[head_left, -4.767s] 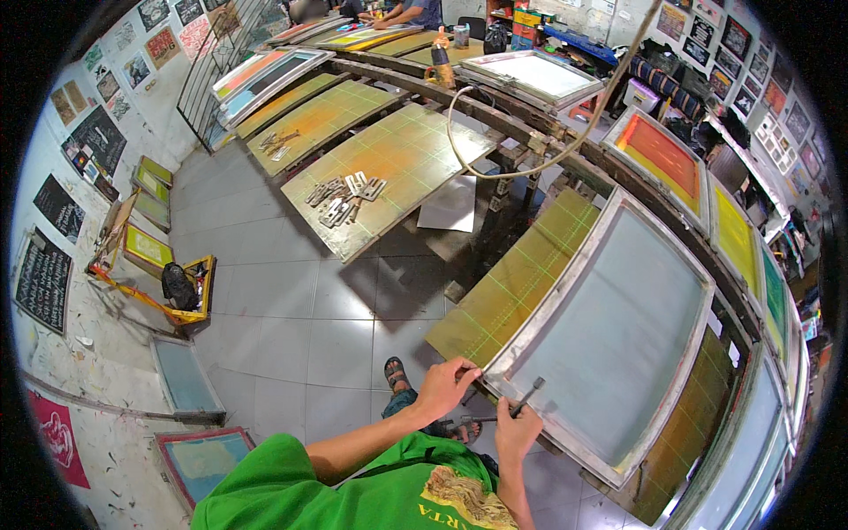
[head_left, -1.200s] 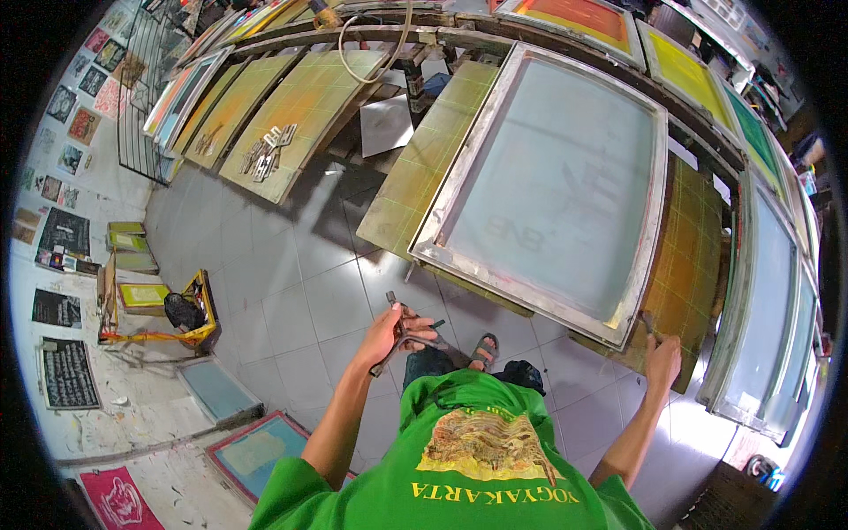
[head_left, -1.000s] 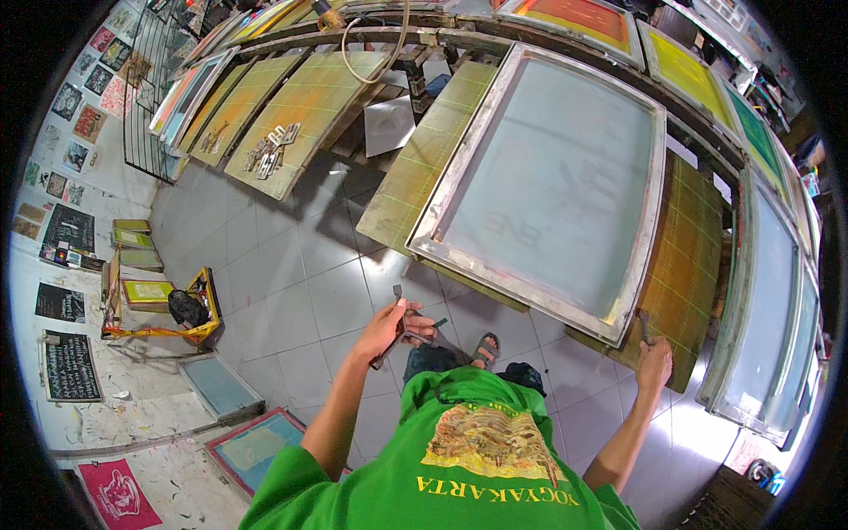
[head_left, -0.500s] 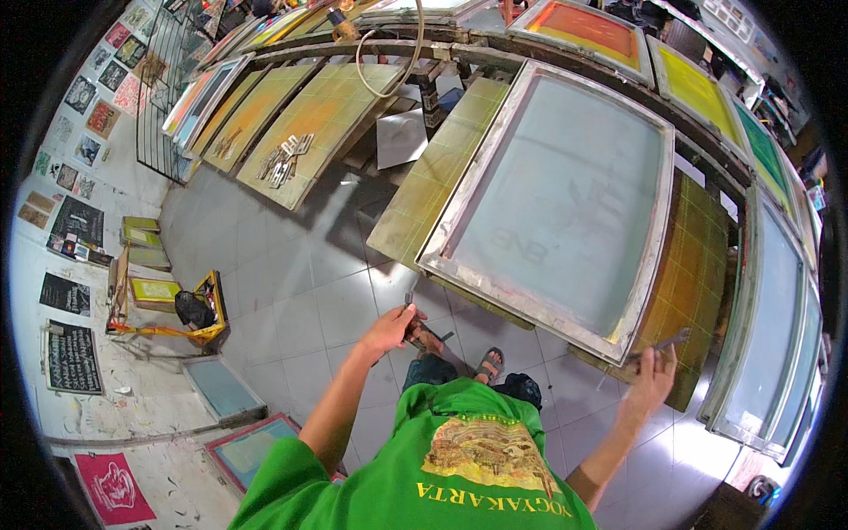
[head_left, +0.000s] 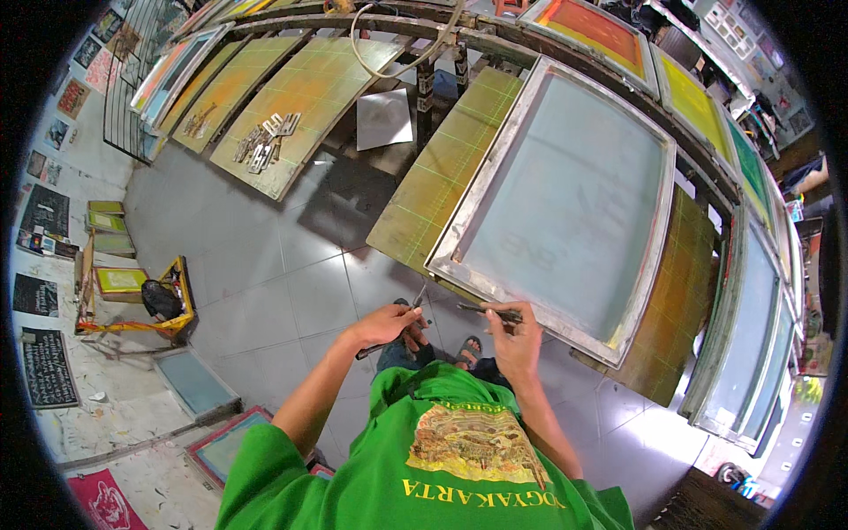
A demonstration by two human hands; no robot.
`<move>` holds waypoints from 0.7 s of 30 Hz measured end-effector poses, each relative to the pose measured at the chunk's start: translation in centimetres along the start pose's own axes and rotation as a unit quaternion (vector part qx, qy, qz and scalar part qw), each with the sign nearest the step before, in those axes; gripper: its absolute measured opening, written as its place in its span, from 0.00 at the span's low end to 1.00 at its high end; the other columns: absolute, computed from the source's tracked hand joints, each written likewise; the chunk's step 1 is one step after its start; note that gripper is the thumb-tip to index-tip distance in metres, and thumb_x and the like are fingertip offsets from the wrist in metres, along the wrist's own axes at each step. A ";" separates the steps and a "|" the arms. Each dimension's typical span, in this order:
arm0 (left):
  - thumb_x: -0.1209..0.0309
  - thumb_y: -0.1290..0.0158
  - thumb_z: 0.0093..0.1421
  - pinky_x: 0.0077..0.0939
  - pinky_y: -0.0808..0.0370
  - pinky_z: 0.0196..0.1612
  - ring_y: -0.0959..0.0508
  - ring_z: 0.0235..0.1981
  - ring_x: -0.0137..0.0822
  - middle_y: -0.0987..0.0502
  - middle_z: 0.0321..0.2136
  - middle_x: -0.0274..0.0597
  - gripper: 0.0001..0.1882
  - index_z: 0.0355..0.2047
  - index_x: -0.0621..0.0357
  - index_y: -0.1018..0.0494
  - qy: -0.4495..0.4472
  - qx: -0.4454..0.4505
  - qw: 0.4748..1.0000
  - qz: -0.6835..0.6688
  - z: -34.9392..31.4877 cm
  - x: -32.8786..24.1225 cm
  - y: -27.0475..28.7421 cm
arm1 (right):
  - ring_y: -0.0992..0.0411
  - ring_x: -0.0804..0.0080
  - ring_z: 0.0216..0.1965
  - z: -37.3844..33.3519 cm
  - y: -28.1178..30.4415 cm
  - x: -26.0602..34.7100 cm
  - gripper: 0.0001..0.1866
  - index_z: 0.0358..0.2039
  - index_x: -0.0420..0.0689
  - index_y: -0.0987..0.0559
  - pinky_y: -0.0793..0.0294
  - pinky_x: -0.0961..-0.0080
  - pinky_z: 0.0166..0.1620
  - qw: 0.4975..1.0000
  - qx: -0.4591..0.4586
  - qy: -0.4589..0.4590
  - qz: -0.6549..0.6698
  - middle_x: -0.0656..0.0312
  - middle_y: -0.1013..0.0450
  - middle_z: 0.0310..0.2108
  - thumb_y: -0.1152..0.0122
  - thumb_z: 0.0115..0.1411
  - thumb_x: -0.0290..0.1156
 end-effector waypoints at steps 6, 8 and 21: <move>0.51 0.62 0.79 0.30 0.19 0.41 0.15 0.34 0.36 0.15 0.37 0.49 0.28 0.48 0.67 0.26 -0.032 0.048 0.987 -0.153 0.3 0.3 -0.4 | 0.21 0.79 0.32 1.9 -4.3 -3.4 0.08 0.41 0.40 0.28 0.25 0.82 0.24 0.999 -0.015 0.039 0.014 0.55 0.16 0.47 0.37 0.69 0.27; 0.50 0.62 0.79 0.28 0.21 0.40 0.17 0.33 0.33 0.16 0.35 0.46 0.29 0.44 0.66 0.25 -0.042 0.043 0.988 -0.142 0.0 0.1 -0.4 | 0.22 0.80 0.31 2.1 -5.3 -2.7 0.08 0.40 0.39 0.28 0.26 0.83 0.25 1.000 -0.017 0.007 0.011 0.54 0.17 0.48 0.37 0.69 0.26; 0.41 0.68 0.78 0.25 0.34 0.35 0.33 0.27 0.28 0.32 0.22 0.31 0.31 0.30 0.53 0.35 -0.094 0.081 0.979 -0.163 1.6 2.2 0.1 | 0.17 0.73 0.34 2.8 -8.1 -3.8 0.08 0.41 0.40 0.29 0.23 0.79 0.33 0.998 -0.041 0.047 0.012 0.49 0.17 0.49 0.37 0.69 0.23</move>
Point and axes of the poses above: each hand's wrist, its own z-axis towards the middle knuckle, its own y-axis out of the back of the hand, x = y × z, the point moved 1 cm from there along z, towards the middle knuckle
